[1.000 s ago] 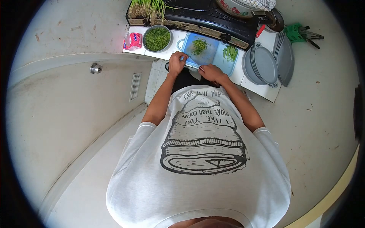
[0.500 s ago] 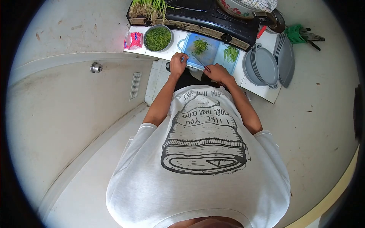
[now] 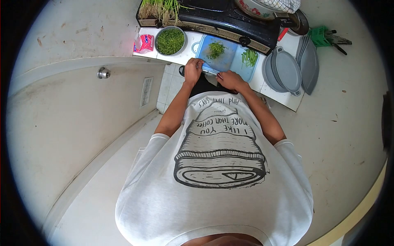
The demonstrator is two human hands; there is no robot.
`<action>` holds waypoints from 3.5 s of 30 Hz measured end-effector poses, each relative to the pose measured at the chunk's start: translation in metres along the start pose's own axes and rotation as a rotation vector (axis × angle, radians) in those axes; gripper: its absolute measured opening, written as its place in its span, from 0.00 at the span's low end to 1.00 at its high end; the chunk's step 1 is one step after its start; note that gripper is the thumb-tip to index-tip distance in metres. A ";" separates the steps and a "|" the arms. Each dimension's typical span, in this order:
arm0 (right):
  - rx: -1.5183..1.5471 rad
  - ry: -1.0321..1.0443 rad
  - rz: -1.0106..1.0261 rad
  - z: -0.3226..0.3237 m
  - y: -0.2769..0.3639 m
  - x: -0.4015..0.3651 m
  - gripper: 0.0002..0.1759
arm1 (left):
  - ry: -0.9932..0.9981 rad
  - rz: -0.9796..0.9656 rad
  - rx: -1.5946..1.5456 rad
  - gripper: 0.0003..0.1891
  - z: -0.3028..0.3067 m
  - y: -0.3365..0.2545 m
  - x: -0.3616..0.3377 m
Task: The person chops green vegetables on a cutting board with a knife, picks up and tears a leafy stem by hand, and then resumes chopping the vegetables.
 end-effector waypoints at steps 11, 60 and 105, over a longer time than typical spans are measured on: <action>-0.043 -0.041 -0.038 -0.002 -0.008 -0.001 0.23 | 0.011 -0.103 0.016 0.06 0.002 -0.001 -0.005; -0.084 -0.017 0.006 0.002 -0.008 0.006 0.22 | 0.023 -0.199 0.097 0.09 0.001 -0.003 -0.005; -0.072 -0.006 -0.027 0.027 0.006 0.000 0.22 | 0.094 -0.257 0.406 0.24 0.002 -0.004 -0.038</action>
Point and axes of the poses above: each hand's wrist, its own x-axis towards the middle knuckle, its own z-axis out of the back of the hand, y = z × x, the point moved 3 cm from there along x, towards the middle knuckle, and after that the axes turned 12 degrees about -x, right-handed, at the moved point
